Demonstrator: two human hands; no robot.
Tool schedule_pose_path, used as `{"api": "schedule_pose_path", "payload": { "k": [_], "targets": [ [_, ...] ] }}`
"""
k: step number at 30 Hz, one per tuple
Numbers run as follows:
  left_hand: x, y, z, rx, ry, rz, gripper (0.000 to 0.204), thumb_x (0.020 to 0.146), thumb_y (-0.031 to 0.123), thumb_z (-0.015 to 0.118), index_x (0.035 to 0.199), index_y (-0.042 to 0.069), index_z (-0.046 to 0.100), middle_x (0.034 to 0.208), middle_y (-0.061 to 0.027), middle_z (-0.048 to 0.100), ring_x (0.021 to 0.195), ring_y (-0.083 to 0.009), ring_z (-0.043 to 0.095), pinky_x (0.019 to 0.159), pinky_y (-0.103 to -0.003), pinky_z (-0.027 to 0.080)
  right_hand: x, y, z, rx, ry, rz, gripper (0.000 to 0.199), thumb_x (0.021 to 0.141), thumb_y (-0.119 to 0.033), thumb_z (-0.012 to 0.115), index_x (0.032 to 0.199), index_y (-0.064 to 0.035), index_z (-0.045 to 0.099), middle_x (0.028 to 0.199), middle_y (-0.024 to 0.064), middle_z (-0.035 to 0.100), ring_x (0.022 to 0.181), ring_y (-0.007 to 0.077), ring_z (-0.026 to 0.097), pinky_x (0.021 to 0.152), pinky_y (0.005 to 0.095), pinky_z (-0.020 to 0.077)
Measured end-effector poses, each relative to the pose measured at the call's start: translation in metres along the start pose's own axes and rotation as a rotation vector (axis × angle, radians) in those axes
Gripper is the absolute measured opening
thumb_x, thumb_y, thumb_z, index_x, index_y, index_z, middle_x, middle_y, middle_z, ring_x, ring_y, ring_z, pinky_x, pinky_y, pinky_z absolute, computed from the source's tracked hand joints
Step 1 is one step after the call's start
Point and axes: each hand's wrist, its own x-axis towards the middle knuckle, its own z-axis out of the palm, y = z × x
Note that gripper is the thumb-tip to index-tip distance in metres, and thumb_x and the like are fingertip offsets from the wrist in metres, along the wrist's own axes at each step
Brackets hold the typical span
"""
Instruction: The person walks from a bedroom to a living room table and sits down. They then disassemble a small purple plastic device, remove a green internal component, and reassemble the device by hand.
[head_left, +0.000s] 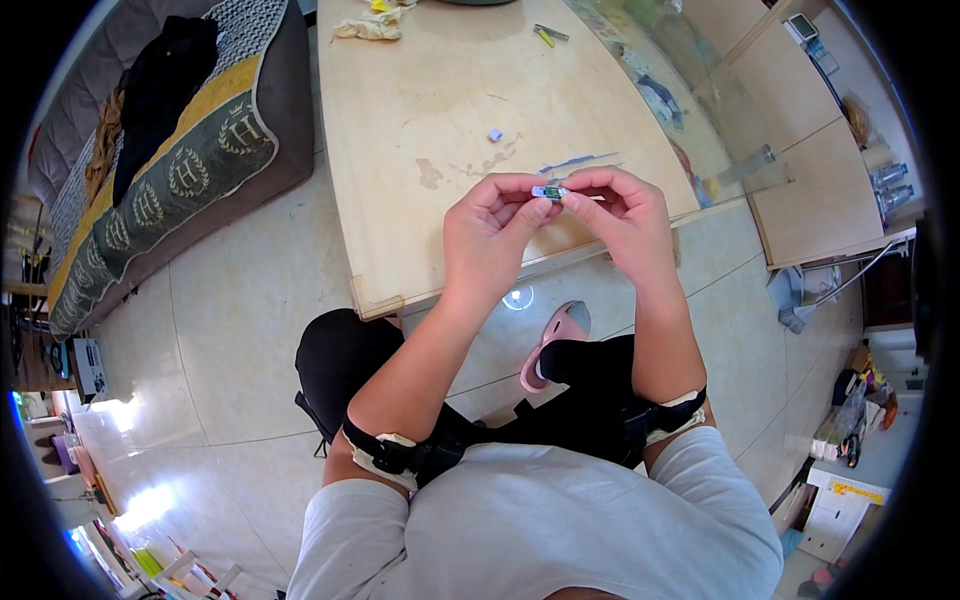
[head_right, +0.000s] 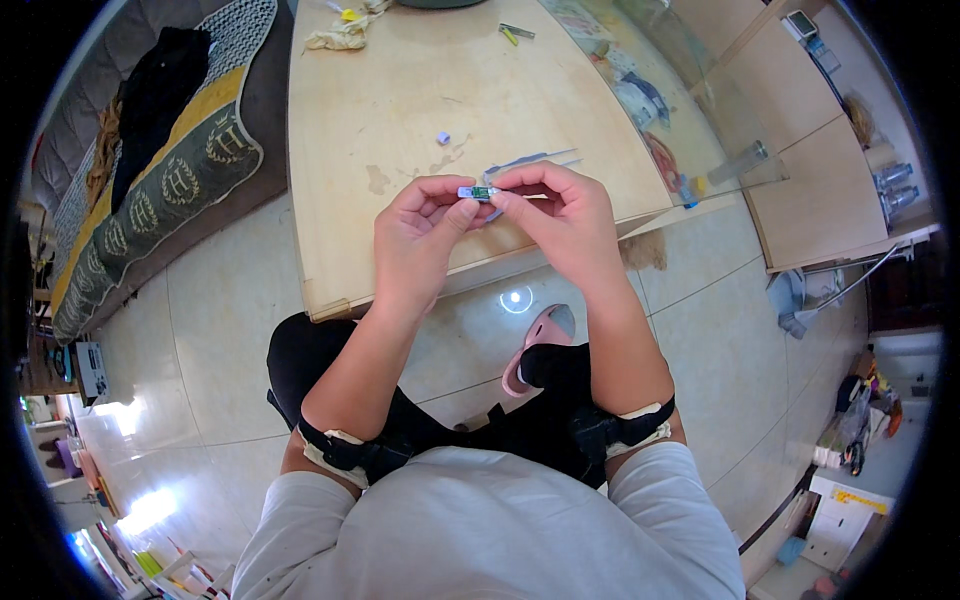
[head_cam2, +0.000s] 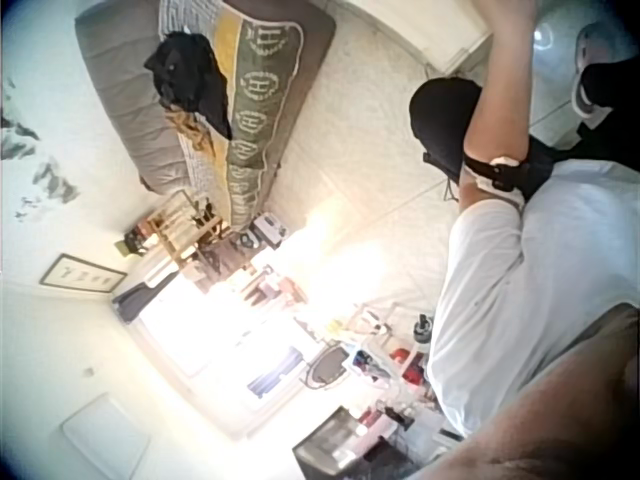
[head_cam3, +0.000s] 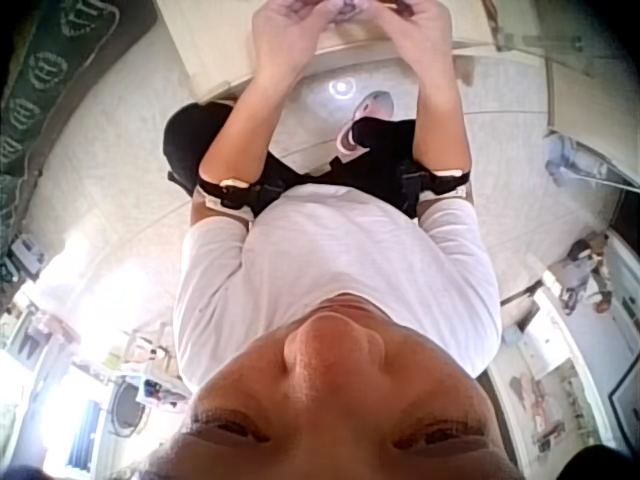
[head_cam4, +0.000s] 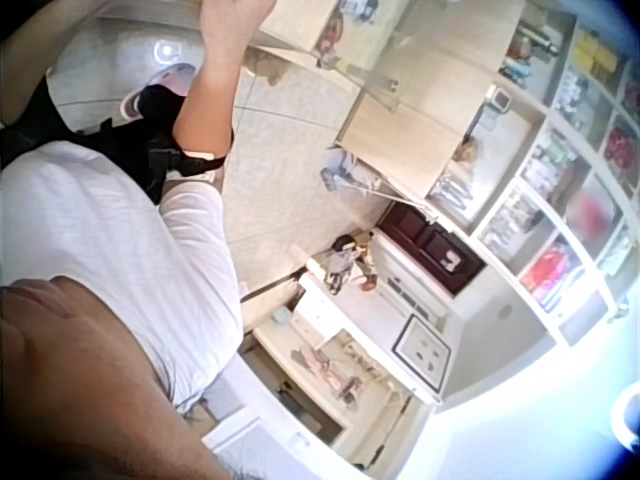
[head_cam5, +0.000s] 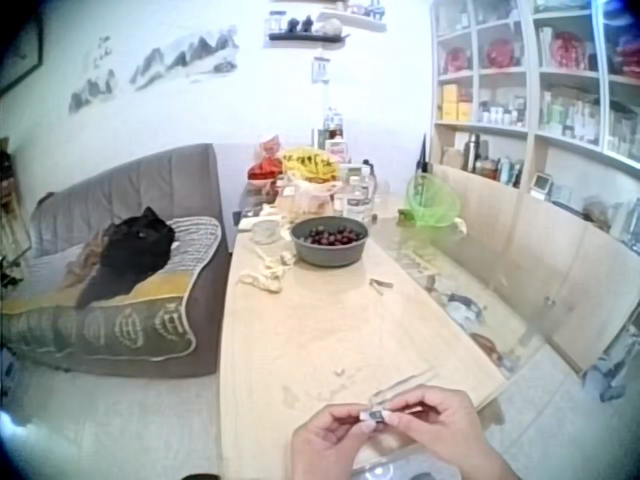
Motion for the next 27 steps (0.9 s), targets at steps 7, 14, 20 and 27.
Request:
{"api": "schedule_pose_path", "payload": {
  "k": [7, 14, 20, 27],
  "targets": [
    [0.0001, -0.0004, 0.0009, -0.007, 0.001, 0.007, 0.015, 0.082, -0.005, 0.056, 0.097, -0.007, 0.055, 0.092, -0.0135, 0.062, 0.084, -0.0162, 0.061, 0.077, -0.026, 0.051, -0.0005, -0.0009, -0.0005, -0.002, -0.008, -0.011, 0.013, 0.077, 0.002, 0.064, 0.089, 0.0029, 0.061, 0.088, 0.0062, 0.062, 0.081, 0.0107, 0.059, 0.073, 0.0227, 0.0493],
    [0.0009, 0.0006, -0.0007, 0.003, -0.013, -0.023, 0.015, 0.082, -0.005, 0.055, 0.097, -0.007, 0.055, 0.092, -0.0132, 0.061, 0.085, -0.0160, 0.061, 0.077, -0.027, 0.052, 0.0004, 0.0031, -0.0008, -0.013, -0.014, -0.066, 0.012, 0.076, 0.005, 0.063, 0.088, 0.0021, 0.064, 0.091, 0.0069, 0.062, 0.084, 0.0116, 0.059, 0.074, 0.0235, 0.0502],
    [0.0013, 0.0025, 0.0007, -0.013, -0.012, -0.044, 0.014, 0.081, -0.004, 0.056, 0.095, -0.007, 0.054, 0.090, -0.0135, 0.061, 0.083, -0.0157, 0.061, 0.076, -0.026, 0.052, -0.0003, 0.0042, 0.0004, -0.072, 0.012, -0.112, 0.013, 0.074, 0.008, 0.062, 0.086, 0.0019, 0.064, 0.092, 0.0086, 0.061, 0.084, 0.0136, 0.060, 0.074, 0.0244, 0.0503],
    [0.0017, 0.0059, 0.0005, 0.017, 0.067, -0.100, 0.013, 0.082, 0.000, 0.057, 0.093, -0.005, 0.054, 0.089, -0.0126, 0.060, 0.080, -0.0162, 0.061, 0.073, -0.027, 0.052, -0.0019, -0.0024, 0.0080, -0.077, 0.047, -0.108, 0.023, 0.073, 0.007, 0.063, 0.096, 0.0009, 0.062, 0.093, 0.0089, 0.062, 0.086, 0.0135, 0.060, 0.076, 0.0252, 0.0506]
  ]
}}
